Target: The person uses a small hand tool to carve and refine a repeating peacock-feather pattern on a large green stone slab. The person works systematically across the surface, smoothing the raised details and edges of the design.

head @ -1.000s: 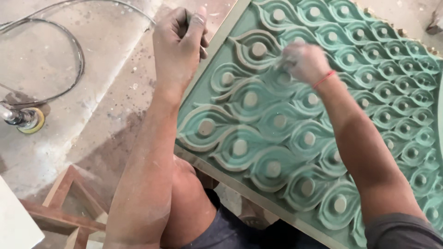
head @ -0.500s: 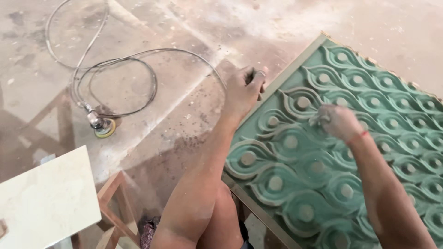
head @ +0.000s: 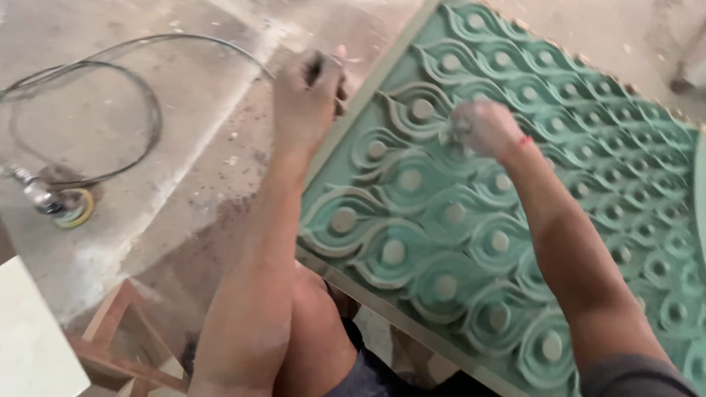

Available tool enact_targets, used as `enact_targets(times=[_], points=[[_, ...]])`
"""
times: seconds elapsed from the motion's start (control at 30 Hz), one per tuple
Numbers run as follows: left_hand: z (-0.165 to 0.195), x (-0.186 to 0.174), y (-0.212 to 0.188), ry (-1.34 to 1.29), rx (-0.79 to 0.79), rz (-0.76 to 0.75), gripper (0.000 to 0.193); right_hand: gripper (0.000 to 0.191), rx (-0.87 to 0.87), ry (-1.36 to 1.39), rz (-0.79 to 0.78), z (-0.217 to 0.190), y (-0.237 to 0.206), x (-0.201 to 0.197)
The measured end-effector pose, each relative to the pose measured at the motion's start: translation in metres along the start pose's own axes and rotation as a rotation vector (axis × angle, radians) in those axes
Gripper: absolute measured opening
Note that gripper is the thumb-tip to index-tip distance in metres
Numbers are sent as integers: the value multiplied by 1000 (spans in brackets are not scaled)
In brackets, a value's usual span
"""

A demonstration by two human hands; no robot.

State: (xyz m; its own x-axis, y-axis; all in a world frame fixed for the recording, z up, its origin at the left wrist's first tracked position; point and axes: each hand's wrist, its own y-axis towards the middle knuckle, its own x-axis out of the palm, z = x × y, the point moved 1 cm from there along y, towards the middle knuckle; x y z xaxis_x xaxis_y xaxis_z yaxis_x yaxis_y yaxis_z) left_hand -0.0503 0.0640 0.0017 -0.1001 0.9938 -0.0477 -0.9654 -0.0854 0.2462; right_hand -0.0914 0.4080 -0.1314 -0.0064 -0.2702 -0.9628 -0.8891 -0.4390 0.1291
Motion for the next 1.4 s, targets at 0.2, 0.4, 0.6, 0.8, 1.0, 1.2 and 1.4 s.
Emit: enact_targets(times=[0.2,0.4,0.6,0.8,1.0,1.2,1.4], points=[[13,5,-4,-85,-98,-15,38,24,-176,100,63,-4,-2,-12],[17,7,-7,-73,-16,-25,38,22,-91,-31,129,-12,-1,-17],[18,2,-8,-48,-87,-5,38,17,-277,33,55,-16,3,-19],[19,-5,-10,-129,-40,-35,37,15,-294,-77,159,-17,3,-24],[14,-2,-10,-163,-80,-34,36,9,-312,-128,120,-21,-1,-28],[16,7,-12,-73,-52,-65,36,16,-372,-82,2,-30,2,-23],[21,5,-19,-52,-74,-67,36,20,-74,-72,50,3,-10,-33]])
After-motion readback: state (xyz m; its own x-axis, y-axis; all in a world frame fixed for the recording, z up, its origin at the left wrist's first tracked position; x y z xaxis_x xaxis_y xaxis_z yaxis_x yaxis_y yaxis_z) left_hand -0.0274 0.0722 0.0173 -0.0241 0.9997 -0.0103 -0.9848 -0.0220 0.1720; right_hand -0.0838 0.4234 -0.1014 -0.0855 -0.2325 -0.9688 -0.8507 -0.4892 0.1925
